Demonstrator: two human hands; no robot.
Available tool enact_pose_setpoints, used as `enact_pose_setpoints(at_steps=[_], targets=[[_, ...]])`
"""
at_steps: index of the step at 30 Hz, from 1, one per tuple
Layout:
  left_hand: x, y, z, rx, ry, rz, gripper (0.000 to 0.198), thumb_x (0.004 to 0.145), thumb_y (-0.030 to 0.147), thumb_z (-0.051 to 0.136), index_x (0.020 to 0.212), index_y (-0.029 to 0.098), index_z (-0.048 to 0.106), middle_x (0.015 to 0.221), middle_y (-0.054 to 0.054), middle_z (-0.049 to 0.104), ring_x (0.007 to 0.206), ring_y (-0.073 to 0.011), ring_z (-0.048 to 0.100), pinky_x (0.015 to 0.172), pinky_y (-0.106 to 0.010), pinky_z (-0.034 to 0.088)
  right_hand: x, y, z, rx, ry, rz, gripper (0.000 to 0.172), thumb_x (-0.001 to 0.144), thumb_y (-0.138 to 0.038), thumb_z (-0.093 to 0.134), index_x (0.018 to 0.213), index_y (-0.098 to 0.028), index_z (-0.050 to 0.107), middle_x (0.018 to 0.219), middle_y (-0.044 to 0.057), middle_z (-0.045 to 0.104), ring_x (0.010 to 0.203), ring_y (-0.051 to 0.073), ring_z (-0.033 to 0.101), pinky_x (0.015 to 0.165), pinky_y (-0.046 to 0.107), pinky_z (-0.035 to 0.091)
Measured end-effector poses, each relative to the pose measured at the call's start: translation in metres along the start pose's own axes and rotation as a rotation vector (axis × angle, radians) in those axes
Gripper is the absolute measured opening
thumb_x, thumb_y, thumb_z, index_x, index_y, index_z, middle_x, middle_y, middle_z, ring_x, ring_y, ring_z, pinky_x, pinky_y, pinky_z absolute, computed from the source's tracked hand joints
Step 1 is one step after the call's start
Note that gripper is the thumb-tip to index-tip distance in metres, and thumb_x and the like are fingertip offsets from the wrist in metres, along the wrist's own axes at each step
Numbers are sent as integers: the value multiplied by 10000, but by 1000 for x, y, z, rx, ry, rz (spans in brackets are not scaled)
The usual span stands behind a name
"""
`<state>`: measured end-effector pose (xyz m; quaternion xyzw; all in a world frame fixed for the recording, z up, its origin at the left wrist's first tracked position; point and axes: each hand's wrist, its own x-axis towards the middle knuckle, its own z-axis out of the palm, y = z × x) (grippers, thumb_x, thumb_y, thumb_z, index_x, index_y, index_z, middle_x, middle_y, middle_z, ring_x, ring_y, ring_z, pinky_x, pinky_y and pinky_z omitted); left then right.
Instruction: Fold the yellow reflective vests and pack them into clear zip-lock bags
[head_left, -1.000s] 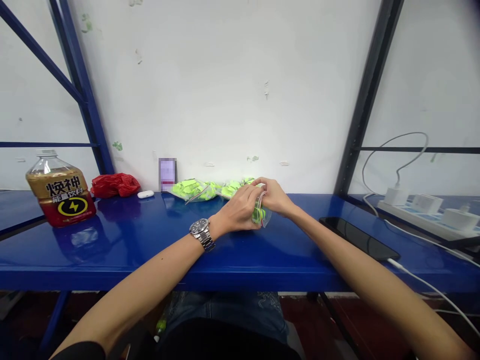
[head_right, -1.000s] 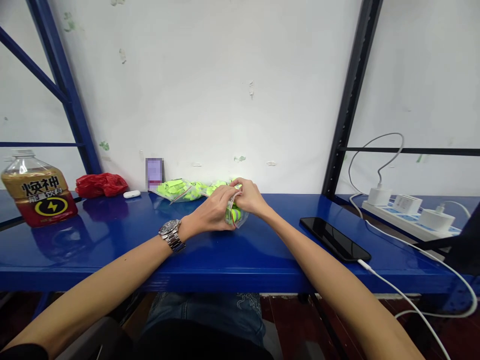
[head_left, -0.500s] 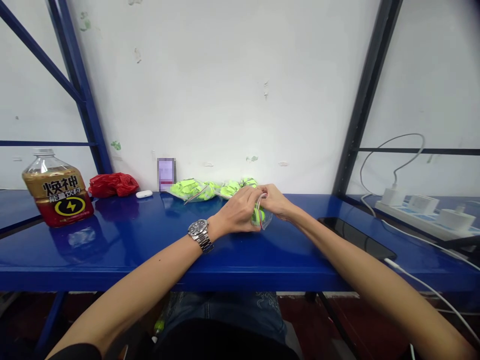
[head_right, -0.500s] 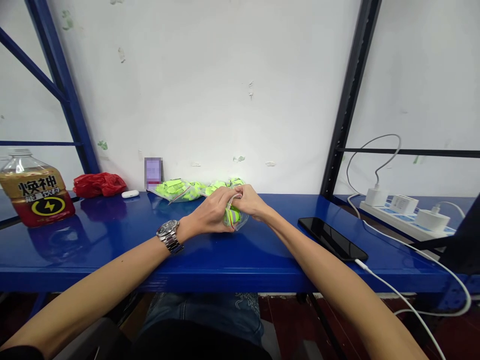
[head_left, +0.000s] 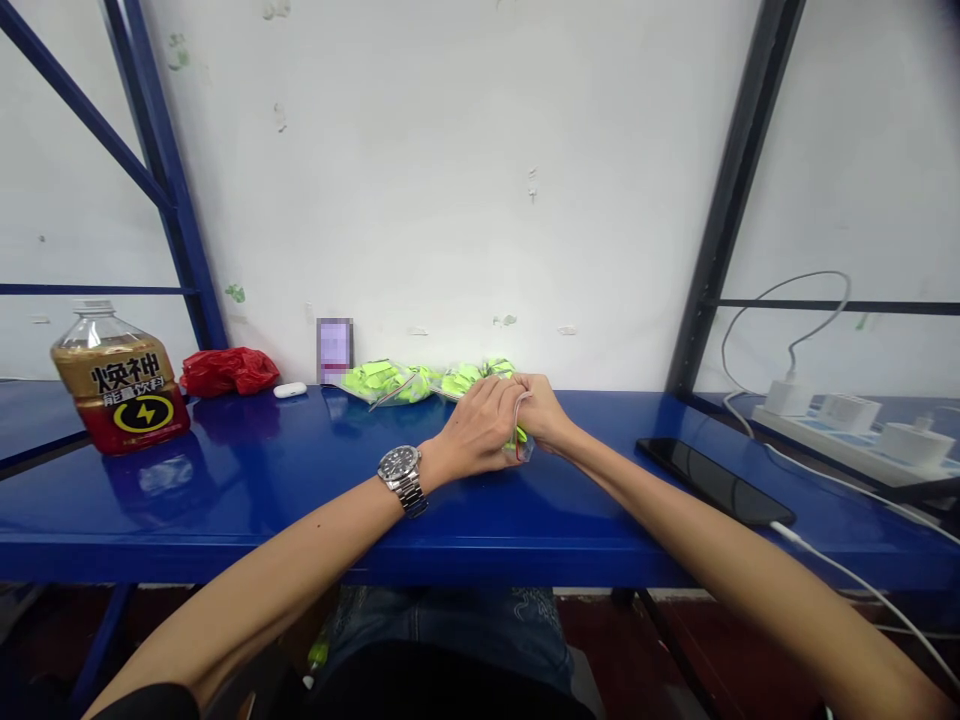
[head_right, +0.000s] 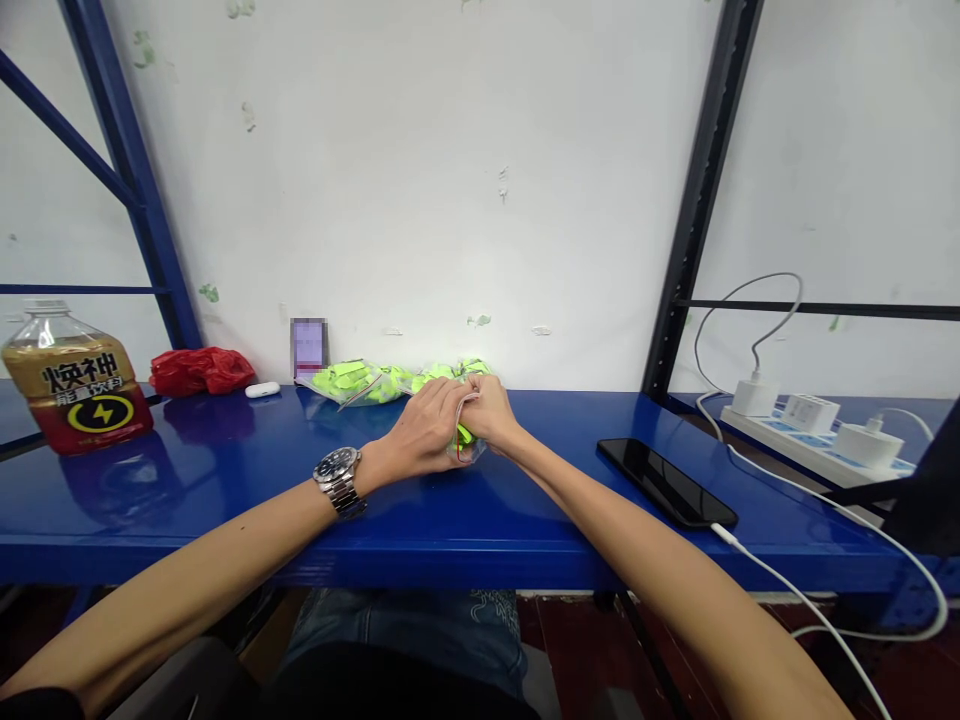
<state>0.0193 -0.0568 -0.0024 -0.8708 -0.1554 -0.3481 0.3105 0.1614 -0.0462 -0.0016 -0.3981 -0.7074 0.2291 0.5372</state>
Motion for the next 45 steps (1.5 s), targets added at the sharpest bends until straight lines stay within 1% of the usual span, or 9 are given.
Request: enact_pose_setpoints(at_steps=[5,9,14,20,26,29,33,38,45], targets=[[2,4,3,29,-29,-9,531,722,331,600,1157,57,465,1092,-201,562,1021,-339,528,896,-474,451,1,4,3,-25,119,-90,265,603,-348,562,583,-218,333,573,-52,340,591,99,334,507,222,297],[3,-5,9,0,-4,-8,555,715,344,605,1181,88,447,1110,-185,567,1031,-336,540,881,-467,462,7,4,0,-33,83,-99,213,598,-315,551,581,-206,368,568,-59,333,588,95,326,521,224,298],[3,-18,15,-104,83,-69,651,679,356,624,1240,118,392,1135,-166,571,1038,-315,558,879,-457,479,10,-11,-16,142,-106,22,119,593,-241,588,663,-164,532,624,-37,487,604,105,439,557,232,351],[-1,-27,17,-162,194,-169,703,635,362,667,1236,144,377,1106,-147,565,1010,-303,570,842,-461,512,3,-24,-35,391,-493,100,354,697,-317,716,1002,-152,642,951,64,646,903,196,606,777,304,480],[-2,-27,14,-202,222,-175,718,625,346,678,1241,144,369,1116,-150,565,1040,-302,570,866,-463,513,3,-14,-32,356,-384,44,481,718,-388,754,1118,-153,627,972,68,665,891,197,626,769,305,502],[-2,-27,12,-222,222,-185,744,620,359,696,1250,153,360,1127,-152,567,1045,-305,574,859,-464,517,4,-12,-34,441,-440,101,470,728,-418,745,1106,-155,645,971,71,671,890,192,635,761,297,505],[-3,-26,11,-231,233,-179,724,625,364,705,1236,159,376,1119,-143,573,1032,-302,583,851,-459,521,5,-8,-37,440,-430,113,402,728,-412,738,1018,-141,676,893,60,674,834,183,632,748,296,499],[-1,-21,9,-202,238,-108,613,688,376,666,1197,150,408,1084,-140,590,1015,-288,591,828,-438,527,6,-9,-33,239,-381,6,240,733,-347,696,863,-147,669,787,19,651,718,155,584,673,270,464],[1,-16,4,-155,212,-72,536,709,328,622,1174,136,435,1043,-137,611,971,-276,599,814,-431,518,3,-14,-21,35,-237,-88,168,736,-329,550,698,-166,541,589,-30,479,540,103,412,496,231,331]])
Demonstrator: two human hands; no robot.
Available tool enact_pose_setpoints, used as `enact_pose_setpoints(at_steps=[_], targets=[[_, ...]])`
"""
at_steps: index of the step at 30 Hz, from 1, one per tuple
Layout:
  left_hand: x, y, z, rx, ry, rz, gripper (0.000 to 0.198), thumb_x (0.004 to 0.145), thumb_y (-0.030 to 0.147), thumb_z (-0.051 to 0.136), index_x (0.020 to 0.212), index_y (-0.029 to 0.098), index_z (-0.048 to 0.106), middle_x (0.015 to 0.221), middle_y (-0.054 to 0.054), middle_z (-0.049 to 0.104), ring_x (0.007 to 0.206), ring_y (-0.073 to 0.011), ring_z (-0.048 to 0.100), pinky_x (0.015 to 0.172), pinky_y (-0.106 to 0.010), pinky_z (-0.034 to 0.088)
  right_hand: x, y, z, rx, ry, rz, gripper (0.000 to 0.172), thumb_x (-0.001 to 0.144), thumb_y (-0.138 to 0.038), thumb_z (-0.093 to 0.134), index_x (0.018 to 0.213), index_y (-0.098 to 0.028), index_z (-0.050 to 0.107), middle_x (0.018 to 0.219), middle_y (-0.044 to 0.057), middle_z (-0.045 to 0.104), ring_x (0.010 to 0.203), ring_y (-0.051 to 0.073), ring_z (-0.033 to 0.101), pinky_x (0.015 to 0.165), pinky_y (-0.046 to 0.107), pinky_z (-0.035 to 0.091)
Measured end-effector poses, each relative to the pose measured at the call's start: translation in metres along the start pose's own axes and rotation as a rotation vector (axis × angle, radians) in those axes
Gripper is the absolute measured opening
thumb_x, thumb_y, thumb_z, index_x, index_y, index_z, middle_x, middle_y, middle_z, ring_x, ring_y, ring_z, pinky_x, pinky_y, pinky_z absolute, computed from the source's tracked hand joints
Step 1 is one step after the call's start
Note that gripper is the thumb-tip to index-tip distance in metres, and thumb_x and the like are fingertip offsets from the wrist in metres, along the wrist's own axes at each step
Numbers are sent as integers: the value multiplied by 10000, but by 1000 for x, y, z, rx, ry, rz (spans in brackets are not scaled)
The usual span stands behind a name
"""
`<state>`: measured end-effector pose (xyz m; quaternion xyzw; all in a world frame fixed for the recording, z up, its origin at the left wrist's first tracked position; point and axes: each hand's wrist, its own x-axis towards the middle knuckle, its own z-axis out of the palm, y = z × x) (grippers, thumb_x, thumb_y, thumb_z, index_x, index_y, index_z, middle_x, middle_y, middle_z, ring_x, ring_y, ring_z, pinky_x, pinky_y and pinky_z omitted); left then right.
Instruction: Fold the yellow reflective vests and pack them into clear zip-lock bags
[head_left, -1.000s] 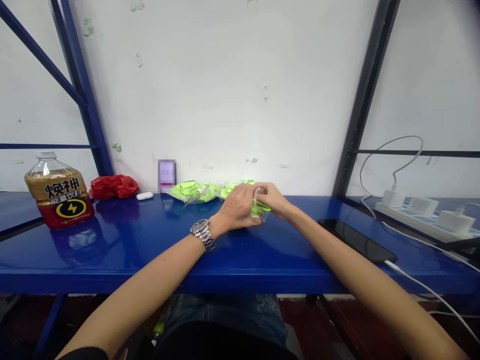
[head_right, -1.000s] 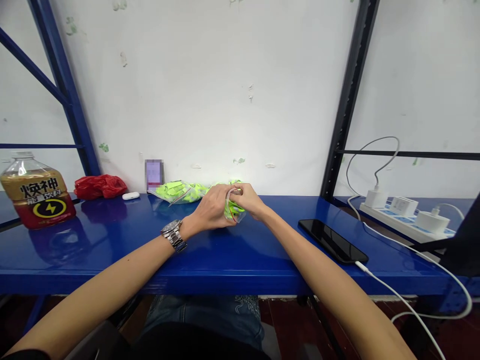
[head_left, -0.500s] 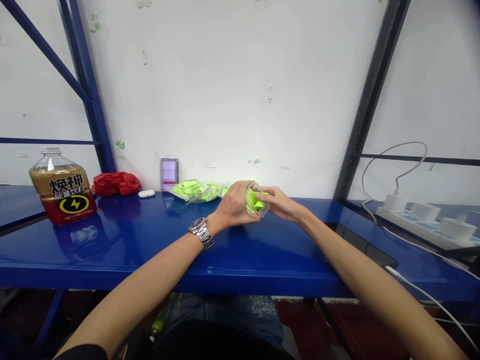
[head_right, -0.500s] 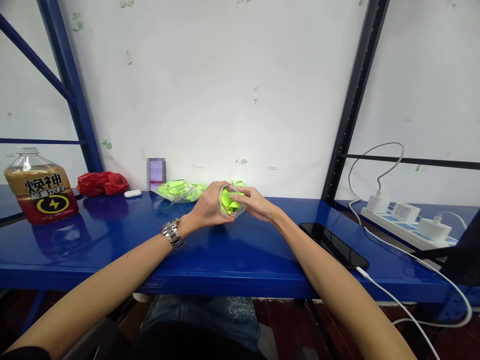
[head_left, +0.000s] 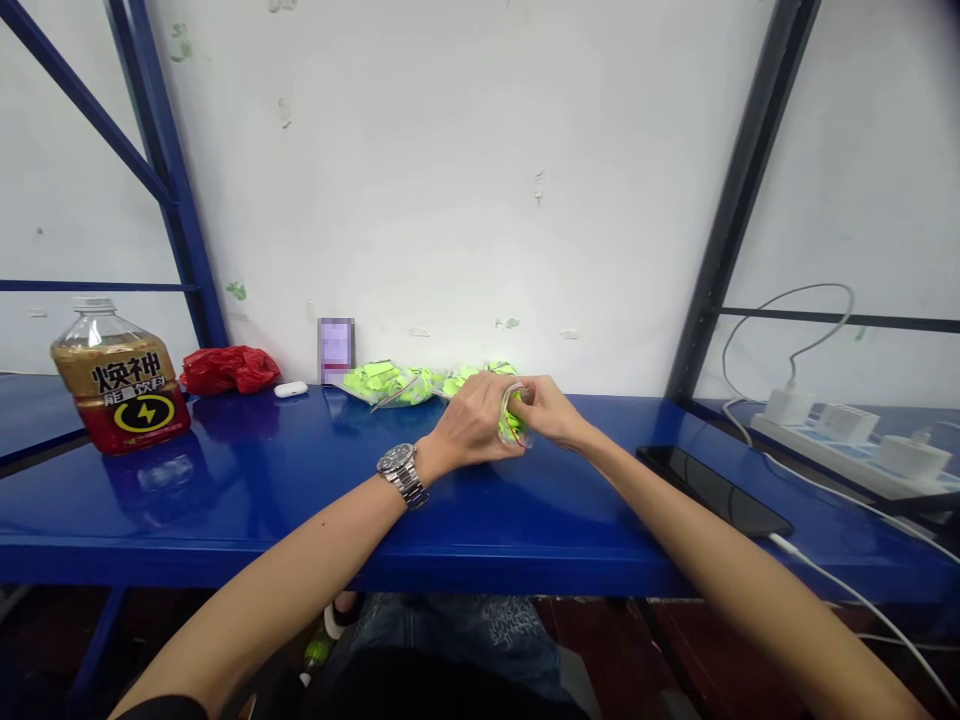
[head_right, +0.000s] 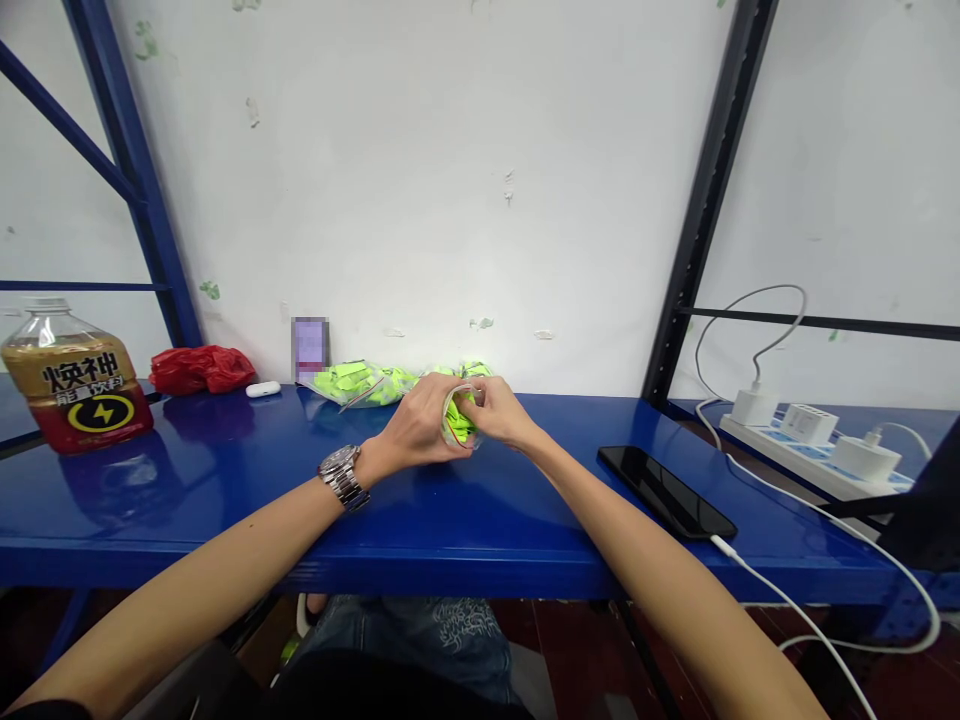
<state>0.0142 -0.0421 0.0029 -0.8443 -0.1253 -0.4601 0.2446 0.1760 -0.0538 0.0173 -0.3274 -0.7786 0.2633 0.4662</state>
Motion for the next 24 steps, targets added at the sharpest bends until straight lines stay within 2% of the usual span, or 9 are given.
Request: enact_pose_setpoints(at_steps=[7,9,11,15,18,21,24], targets=[[0,4,-2,0,-24,47,502,751,365,611,1167,143,440,1047,-135,611,974,-273,593,831,-433,510,2,6,5,-389,276,114,198,637,-289,522,510,-196,402,507,-40,351,519,91,331,475,228,242],[1,4,-2,-8,-8,54,503,754,361,616,1171,142,439,1042,-131,612,975,-269,593,830,-428,510,2,7,7,-437,357,147,250,636,-305,529,482,-198,364,493,-46,296,510,84,292,471,231,217],[1,3,-1,-16,36,50,503,743,349,626,1164,142,444,1027,-124,613,964,-264,599,814,-415,514,2,6,8,-440,382,146,295,653,-329,531,475,-200,334,493,-48,267,509,81,271,469,235,202],[1,-2,2,-41,90,-8,565,705,374,652,1172,138,438,1034,-133,600,967,-272,603,812,-412,522,5,0,2,-374,263,87,276,682,-342,550,517,-192,387,507,-48,315,515,85,308,476,235,223],[-1,-5,3,-40,69,-42,637,678,403,673,1198,144,412,1065,-143,587,994,-288,592,832,-434,521,3,-6,-12,-236,70,33,269,730,-373,559,575,-180,456,542,-44,364,527,89,328,494,235,260],[-2,-6,4,-29,69,-47,663,668,416,686,1200,138,404,1065,-146,583,981,-288,589,826,-433,526,0,-9,-25,-72,-120,45,283,769,-415,563,649,-161,530,599,-26,434,562,102,377,528,242,310],[-2,-5,4,-33,74,-46,661,674,426,684,1196,131,407,1060,-147,583,975,-285,590,820,-426,528,-2,-6,-28,-88,-147,43,246,745,-378,591,647,-168,508,588,-38,412,555,96,361,521,238,305]])
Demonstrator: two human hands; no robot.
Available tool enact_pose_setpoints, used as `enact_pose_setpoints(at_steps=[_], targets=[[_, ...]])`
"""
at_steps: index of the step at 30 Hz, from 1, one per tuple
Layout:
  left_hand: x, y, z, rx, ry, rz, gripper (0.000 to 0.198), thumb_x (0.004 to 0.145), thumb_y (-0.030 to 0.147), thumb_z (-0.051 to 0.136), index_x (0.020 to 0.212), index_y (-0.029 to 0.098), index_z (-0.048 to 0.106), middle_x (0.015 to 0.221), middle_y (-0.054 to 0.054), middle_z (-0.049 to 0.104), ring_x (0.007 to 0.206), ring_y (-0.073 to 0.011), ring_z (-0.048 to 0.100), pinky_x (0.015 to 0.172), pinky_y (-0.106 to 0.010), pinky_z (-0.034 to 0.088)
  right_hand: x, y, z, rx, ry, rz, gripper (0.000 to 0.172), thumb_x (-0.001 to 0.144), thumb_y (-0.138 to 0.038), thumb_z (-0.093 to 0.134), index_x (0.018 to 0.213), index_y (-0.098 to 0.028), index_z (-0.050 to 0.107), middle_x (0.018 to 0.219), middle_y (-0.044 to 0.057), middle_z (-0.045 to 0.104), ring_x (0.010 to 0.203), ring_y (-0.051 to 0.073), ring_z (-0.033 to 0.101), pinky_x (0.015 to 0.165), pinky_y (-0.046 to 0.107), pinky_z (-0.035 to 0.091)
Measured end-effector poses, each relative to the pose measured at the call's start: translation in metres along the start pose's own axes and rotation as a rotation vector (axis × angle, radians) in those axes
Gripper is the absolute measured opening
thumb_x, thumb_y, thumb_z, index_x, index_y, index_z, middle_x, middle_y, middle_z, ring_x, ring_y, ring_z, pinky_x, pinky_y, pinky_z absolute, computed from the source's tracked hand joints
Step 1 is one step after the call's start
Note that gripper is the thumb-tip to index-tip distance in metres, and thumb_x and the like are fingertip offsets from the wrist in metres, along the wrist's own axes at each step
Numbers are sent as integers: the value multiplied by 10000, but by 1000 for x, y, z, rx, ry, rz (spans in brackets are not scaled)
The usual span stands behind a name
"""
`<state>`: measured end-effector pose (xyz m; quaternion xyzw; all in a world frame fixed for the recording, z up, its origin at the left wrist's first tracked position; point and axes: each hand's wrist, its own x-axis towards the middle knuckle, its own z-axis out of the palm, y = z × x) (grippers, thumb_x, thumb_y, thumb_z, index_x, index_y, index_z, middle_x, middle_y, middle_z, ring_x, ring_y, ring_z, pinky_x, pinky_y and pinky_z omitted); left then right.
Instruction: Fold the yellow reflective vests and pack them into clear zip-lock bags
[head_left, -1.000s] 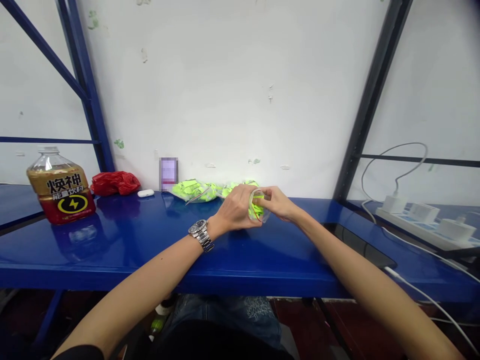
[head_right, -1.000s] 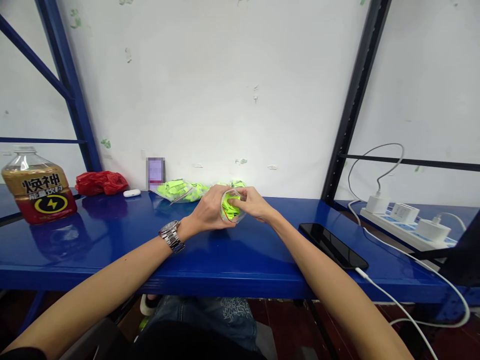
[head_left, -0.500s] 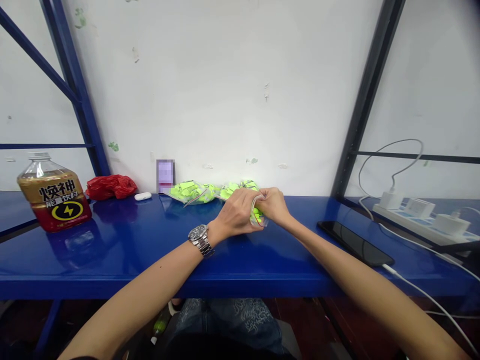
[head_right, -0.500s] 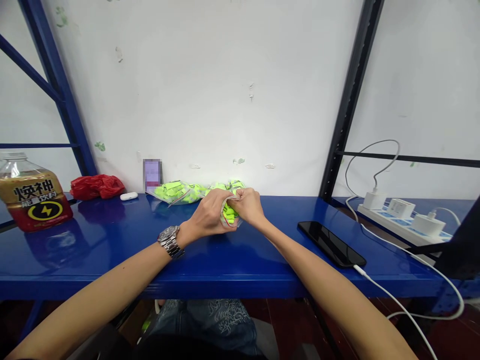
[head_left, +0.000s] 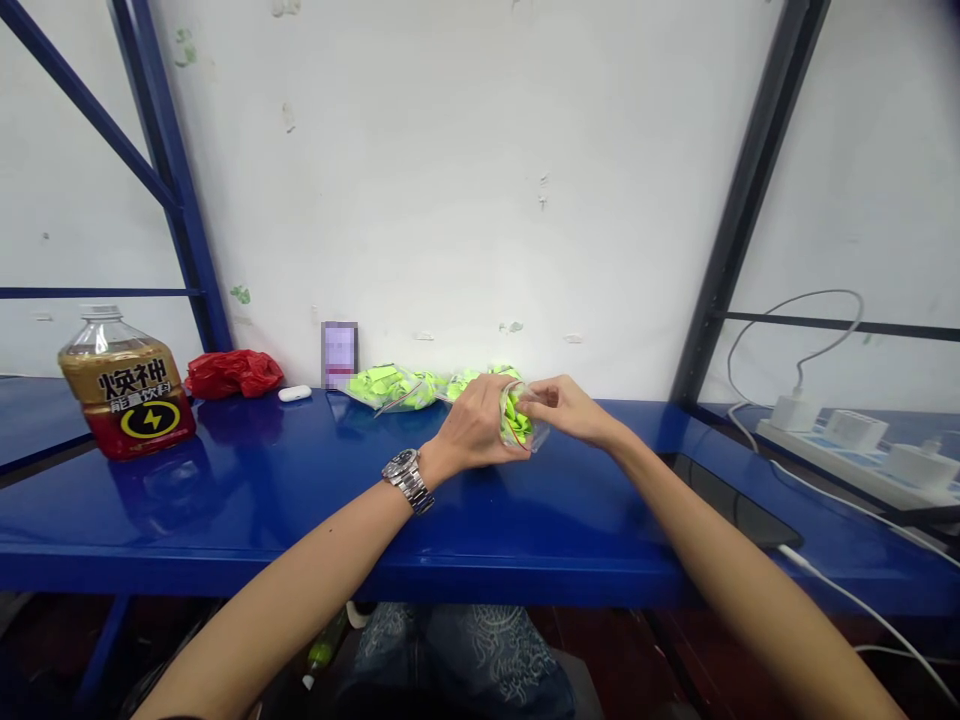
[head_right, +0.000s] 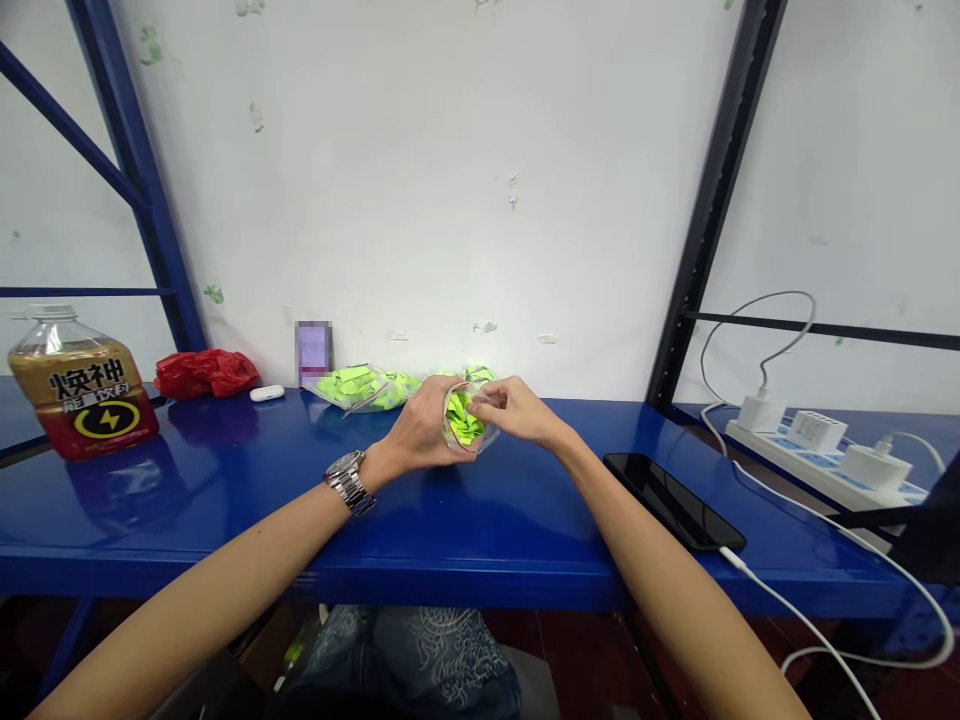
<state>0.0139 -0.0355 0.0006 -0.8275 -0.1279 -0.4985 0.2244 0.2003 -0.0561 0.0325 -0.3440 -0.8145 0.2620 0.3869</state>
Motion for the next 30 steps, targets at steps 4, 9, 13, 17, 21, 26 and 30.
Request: enact_pose_setpoints(at_steps=[4,9,13,17,21,26,30], targets=[[0,3,-1,-3,-12,37,607,717,418,652,1195,133,410,1054,-149,593,987,-285,597,803,-418,525,5,6,9,-210,133,-19,211,696,-276,541,587,-199,377,547,-60,322,528,81,293,485,229,241],[1,8,-4,24,-27,86,525,756,402,617,1172,141,432,1019,-133,609,949,-271,603,810,-423,514,10,6,19,-328,213,45,214,638,-280,492,546,-211,311,518,-57,295,522,81,276,465,231,203],[2,12,-5,33,-42,78,481,759,383,604,1145,139,454,999,-123,617,936,-266,600,805,-415,509,11,6,23,-350,232,56,178,612,-258,467,529,-205,319,512,-53,294,524,83,278,466,225,220],[3,14,-6,38,-37,82,478,762,362,580,1162,136,448,1006,-128,622,928,-267,602,798,-419,507,12,7,30,-424,295,24,172,588,-187,482,503,-187,333,507,-54,283,526,77,256,468,220,217],[3,12,-7,68,-30,120,481,765,365,579,1162,127,448,1014,-136,624,925,-271,600,794,-417,503,13,7,34,-504,350,49,177,585,-130,532,477,-159,395,486,-50,302,533,75,216,472,218,222],[1,11,-4,120,-61,148,527,777,399,573,1184,90,445,1026,-157,618,935,-281,592,812,-426,487,12,4,38,-569,383,122,167,623,-131,522,480,-157,442,480,-29,345,513,79,265,478,225,227],[1,12,2,135,-90,150,571,778,423,576,1211,80,432,1066,-167,601,966,-295,577,838,-435,472,14,6,36,-595,383,86,222,606,-103,529,464,-171,373,459,-18,375,517,81,290,487,236,228]])
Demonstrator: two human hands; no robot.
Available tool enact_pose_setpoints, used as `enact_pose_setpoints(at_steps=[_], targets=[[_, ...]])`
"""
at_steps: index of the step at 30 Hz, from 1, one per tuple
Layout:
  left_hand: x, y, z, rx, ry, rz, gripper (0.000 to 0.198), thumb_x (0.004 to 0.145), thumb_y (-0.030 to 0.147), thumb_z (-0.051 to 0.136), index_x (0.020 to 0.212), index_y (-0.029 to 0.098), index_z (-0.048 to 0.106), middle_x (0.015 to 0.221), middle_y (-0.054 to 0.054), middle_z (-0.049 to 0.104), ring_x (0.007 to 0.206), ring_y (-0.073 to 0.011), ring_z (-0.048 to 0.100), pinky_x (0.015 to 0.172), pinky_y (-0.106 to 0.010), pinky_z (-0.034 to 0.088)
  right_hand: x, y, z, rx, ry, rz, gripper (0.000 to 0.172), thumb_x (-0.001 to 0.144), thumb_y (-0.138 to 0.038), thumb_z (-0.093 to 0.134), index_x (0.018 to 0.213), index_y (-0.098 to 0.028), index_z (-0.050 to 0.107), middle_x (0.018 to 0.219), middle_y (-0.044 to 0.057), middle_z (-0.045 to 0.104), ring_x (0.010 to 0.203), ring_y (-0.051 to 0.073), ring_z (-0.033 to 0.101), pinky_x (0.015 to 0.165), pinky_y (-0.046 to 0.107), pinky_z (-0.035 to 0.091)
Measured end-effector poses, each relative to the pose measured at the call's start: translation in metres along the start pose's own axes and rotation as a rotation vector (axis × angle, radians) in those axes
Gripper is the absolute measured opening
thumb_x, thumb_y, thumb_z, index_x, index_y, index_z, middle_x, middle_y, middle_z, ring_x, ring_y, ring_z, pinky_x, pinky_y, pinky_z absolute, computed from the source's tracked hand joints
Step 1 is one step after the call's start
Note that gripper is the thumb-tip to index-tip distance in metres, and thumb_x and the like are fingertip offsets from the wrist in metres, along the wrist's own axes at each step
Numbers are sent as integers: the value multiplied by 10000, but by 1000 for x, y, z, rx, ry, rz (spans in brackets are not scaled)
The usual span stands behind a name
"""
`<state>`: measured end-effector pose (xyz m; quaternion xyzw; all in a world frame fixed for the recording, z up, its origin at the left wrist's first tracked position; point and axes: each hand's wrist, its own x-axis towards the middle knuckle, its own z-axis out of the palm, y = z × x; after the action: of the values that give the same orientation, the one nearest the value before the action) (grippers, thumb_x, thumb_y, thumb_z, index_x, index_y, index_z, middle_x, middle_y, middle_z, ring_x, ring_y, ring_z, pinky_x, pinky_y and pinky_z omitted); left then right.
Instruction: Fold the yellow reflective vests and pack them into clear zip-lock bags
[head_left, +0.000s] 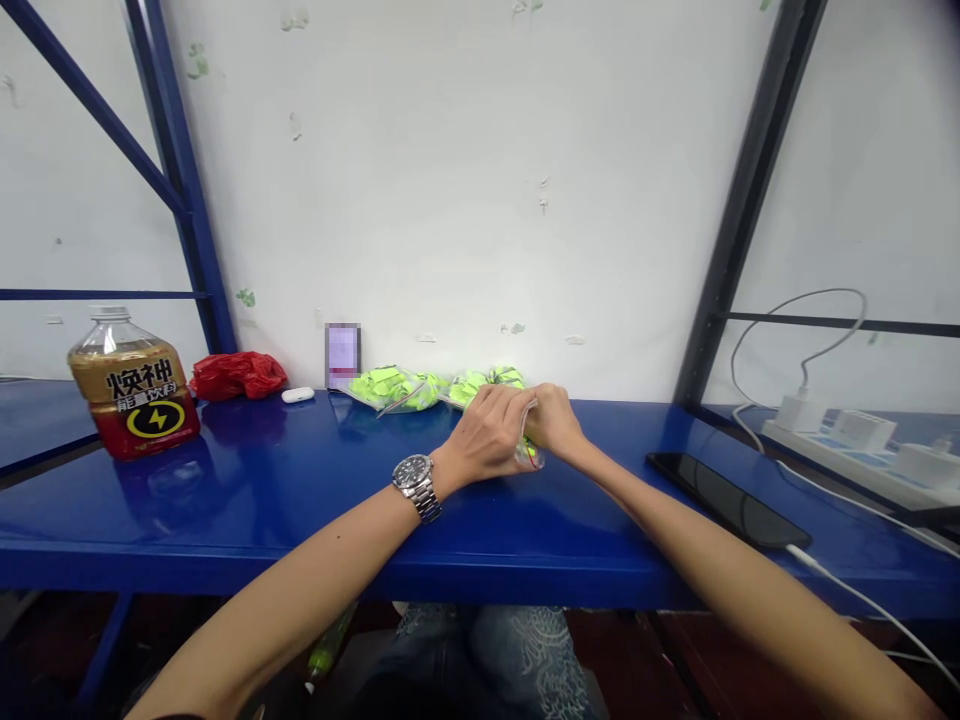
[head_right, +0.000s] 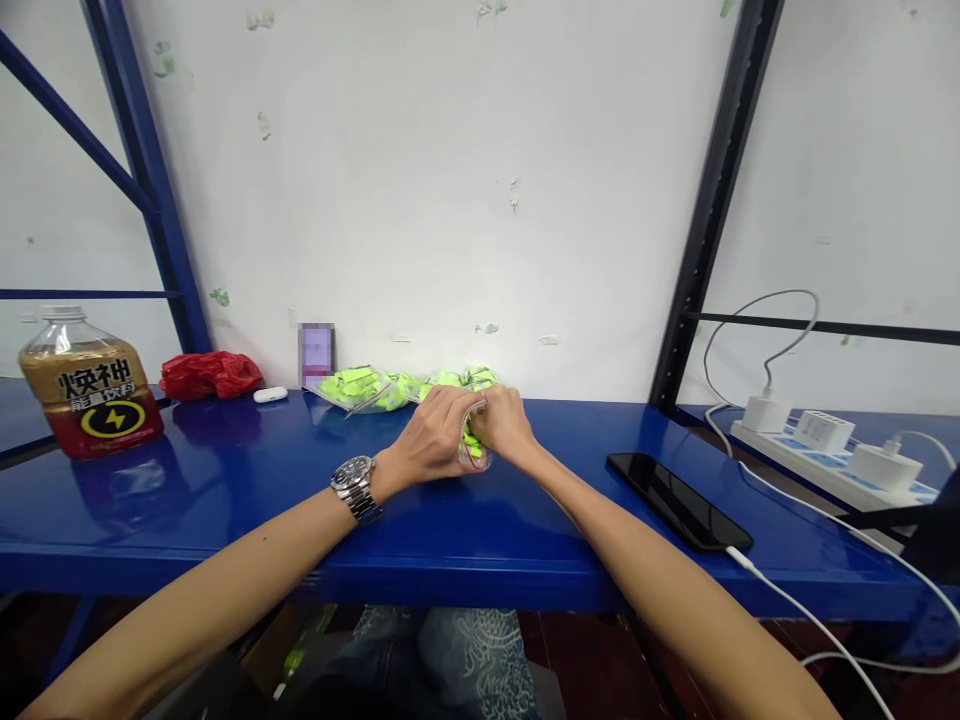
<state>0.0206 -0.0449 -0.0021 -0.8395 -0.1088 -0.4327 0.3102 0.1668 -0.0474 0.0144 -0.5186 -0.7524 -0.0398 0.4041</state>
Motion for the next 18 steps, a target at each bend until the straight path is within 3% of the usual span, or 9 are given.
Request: enact_pose_setpoints(at_steps=[4,7,10,12,15,18], targets=[[1,-3,3,-7,-7,-116,778,726,430,652,1351,115,314,1150,-168,542,1026,-311,544,844,-447,465,7,12,-6,212,-54,-36,240,643,-173,559,506,-182,362,468,-42,381,488,75,348,473,218,248],[1,-7,3,-26,9,-266,922,681,368,726,1430,198,215,1191,-146,472,1037,-295,513,839,-447,462,7,19,-16,369,-41,-65,168,705,-288,622,701,-175,497,547,-37,486,509,103,458,490,217,343],[2,-12,1,-62,67,-478,893,677,393,764,1398,256,255,1202,-129,405,1091,-296,461,876,-470,451,3,17,-29,488,-34,-156,306,776,-355,626,1012,-191,524,824,37,627,740,175,614,616,275,494],[4,-15,-3,-111,59,-607,852,657,484,776,1332,244,315,1180,-122,380,1118,-305,432,890,-482,452,-1,14,-36,446,-63,-269,301,838,-388,586,1082,-220,533,1060,88,611,970,215,608,725,325,532],[9,-23,-15,-194,-70,-745,852,585,598,783,1212,188,375,1107,-113,389,1078,-303,451,857,-468,478,-4,13,-43,275,-111,-401,280,875,-426,565,1076,-237,605,1252,120,520,1201,264,495,872,396,510],[15,-37,-39,-287,-259,-725,766,617,631,744,1136,165,430,1068,-111,464,964,-259,518,792,-413,498,-1,15,-48,224,-87,-436,236,878,-426,576,967,-222,657,1280,126,489,1255,279,451,942,425,473]])
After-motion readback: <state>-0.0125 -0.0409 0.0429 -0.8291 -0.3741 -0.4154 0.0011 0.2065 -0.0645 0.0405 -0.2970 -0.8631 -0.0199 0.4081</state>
